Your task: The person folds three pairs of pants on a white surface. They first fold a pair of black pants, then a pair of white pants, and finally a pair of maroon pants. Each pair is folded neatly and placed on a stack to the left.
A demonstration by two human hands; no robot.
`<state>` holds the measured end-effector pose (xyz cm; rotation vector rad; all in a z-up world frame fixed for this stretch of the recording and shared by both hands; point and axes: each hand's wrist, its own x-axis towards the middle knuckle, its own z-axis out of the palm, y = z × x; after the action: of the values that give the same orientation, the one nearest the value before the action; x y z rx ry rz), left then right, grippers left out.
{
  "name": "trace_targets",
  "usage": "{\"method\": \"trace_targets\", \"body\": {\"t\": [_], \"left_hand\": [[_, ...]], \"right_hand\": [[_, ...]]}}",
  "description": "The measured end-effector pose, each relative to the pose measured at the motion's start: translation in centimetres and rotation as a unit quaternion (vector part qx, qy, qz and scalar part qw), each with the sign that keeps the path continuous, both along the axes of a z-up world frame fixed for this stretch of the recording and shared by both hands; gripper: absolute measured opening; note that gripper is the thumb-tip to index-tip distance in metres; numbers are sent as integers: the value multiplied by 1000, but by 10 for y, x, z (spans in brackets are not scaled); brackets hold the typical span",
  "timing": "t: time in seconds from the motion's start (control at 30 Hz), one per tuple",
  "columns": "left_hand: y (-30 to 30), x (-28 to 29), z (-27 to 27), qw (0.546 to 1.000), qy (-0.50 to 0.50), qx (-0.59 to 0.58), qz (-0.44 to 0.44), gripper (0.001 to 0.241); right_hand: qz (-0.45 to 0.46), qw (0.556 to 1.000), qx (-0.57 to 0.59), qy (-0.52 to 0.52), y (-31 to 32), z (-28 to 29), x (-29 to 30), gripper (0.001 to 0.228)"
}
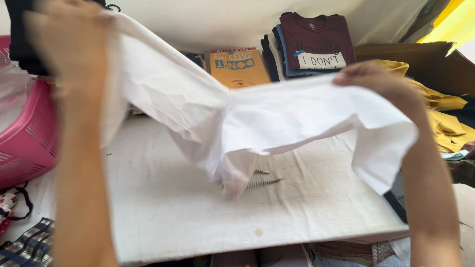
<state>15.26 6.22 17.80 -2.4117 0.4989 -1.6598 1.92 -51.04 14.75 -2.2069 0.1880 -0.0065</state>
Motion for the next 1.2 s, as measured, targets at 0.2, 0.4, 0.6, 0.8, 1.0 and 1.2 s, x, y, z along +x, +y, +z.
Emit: {"method": "trace_targets", "body": {"t": [0.2,0.4,0.6,0.8,1.0,1.2], "left_hand": [[-134,25,-121,995,64,-30,66,62],[-169,-134,-175,925,275,-152,-214,38],[-174,-240,-252,918,351,-109,-149,76],[-122,-211,-211,709,616,-340,-49,61],[-66,-176,-150,906,379,-189,14,40],[-46,-146,-80,756,566,-316,88,30]], "right_hand": [[30,975,-138,170,-5,-135,23,41],[35,967,-252,-18,-18,-191,-24,40],[180,817,-497,-231,15,-216,-62,74],[113,932,-343,-31,-7,-151,-50,25],[71,939,-239,-238,-20,-118,-43,19],[-25,923,-226,-310,-11,-92,-33,17]]}}
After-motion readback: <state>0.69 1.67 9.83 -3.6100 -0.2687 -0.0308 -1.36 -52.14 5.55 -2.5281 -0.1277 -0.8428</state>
